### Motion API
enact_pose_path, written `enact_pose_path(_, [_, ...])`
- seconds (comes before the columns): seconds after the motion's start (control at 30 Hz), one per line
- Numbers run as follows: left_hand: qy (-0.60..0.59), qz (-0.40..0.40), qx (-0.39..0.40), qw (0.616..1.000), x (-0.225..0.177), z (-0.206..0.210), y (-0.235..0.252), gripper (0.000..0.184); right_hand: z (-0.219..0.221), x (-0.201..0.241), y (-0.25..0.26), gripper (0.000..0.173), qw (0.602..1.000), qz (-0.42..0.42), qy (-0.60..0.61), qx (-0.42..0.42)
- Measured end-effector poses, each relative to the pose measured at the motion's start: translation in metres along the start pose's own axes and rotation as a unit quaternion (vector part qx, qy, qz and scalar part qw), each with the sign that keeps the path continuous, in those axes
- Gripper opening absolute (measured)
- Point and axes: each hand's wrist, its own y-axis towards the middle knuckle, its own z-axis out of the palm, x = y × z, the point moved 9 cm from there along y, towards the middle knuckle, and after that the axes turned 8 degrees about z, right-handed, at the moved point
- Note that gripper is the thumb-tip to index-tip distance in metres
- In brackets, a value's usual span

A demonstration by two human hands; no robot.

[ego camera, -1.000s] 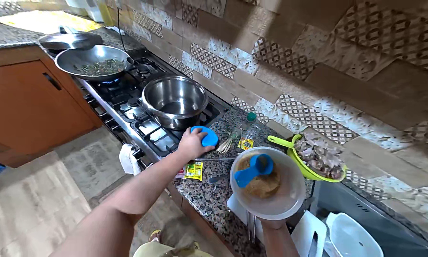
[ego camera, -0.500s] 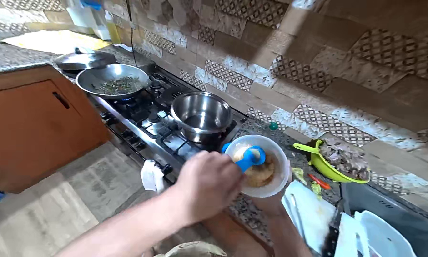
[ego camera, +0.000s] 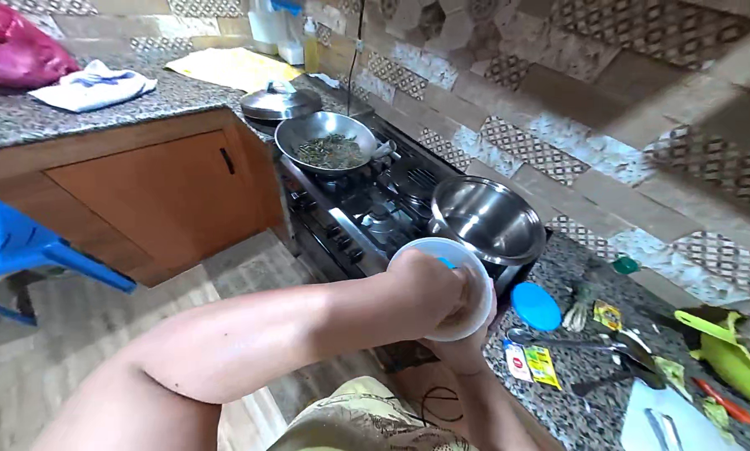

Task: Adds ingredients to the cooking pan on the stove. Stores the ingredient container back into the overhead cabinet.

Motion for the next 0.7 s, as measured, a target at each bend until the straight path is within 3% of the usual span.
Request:
enact_pose_path(0.13, [-0.01, 0.002, -0.049, 0.999, 0.034, -0.008, -0.012, 0.043, 0.031, -0.016, 0.022, 0.123, 0.999, 0.015, 0.042, 0.005])
enact_pose_path(0.37, [-0.029, -0.02, -0.028, 0.999, 0.088, -0.017, 0.0, 0.017, 0.068, -0.057, 0.065, 0.138, 0.997, 0.067, -0.007, 0.025])
enact_pose_path(0.7, [-0.26, -0.02, -0.048, 0.964, 0.178, -0.029, 0.022, 0.037, 0.103, -0.081, 0.113, 0.131, 0.998, 0.011, -0.01, 0.057])
